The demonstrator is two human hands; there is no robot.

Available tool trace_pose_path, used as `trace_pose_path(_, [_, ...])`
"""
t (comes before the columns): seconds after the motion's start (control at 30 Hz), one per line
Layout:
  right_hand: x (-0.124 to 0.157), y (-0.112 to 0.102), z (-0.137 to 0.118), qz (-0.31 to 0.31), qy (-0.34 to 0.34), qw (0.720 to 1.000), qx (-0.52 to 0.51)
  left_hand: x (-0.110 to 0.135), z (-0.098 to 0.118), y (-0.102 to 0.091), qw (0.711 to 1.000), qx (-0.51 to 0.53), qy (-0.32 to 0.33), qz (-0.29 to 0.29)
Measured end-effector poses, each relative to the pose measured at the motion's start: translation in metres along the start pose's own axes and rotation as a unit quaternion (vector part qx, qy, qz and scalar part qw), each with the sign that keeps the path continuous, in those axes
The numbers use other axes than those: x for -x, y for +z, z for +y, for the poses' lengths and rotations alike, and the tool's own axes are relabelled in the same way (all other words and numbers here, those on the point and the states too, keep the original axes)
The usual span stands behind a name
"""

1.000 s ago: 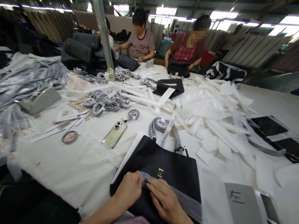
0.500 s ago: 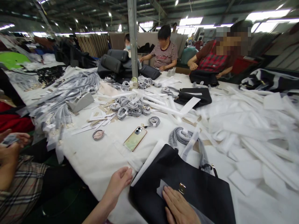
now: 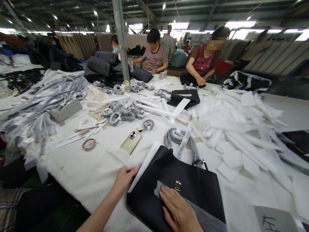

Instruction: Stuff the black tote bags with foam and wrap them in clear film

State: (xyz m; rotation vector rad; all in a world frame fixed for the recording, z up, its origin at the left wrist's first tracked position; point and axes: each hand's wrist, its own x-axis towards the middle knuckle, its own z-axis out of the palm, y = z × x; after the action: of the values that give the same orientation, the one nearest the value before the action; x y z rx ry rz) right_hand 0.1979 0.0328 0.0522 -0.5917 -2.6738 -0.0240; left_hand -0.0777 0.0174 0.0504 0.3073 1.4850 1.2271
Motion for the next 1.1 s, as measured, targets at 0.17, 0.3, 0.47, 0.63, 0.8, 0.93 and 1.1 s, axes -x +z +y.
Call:
trace_pose_path(0.17, [0.002, 0.002, 0.000, -0.018, 0.004, 1.000, -0.001, -0.001, 0.005, 0.013, 0.997, 0.045, 0.053, -0.025])
trace_pose_path(0.3, [0.002, 0.003, -0.001, -0.030, 0.010, 0.999, -0.006, 0.003, 0.011, 0.022, 0.993, 0.100, 0.047, -0.047])
trace_pose_path(0.47, [0.001, 0.002, -0.003, -0.022, 0.023, 0.999, -0.036, 0.027, 0.003, 0.028, 0.980, -0.014, 0.197, -0.025])
trace_pose_path(0.63, [0.001, -0.001, -0.005, -0.036, 0.039, 0.997, -0.062, 0.047, -0.027, 0.037, 0.841, -0.308, 0.439, -0.069])
trace_pose_path(0.8, [-0.002, -0.006, -0.006, -0.047, 0.057, 0.994, -0.085, 0.048, -0.044, 0.047, 0.704, -0.396, 0.580, -0.103])
trace_pose_path(0.93, [-0.004, -0.007, -0.008, -0.017, 0.075, 0.990, -0.120, 0.048, -0.053, 0.058, 0.655, -0.429, 0.611, -0.121])
trace_pose_path(1.1, [0.001, 0.004, -0.011, 0.018, 0.089, 0.982, -0.163, 0.048, -0.068, 0.074, 0.639, -0.434, 0.613, -0.166])
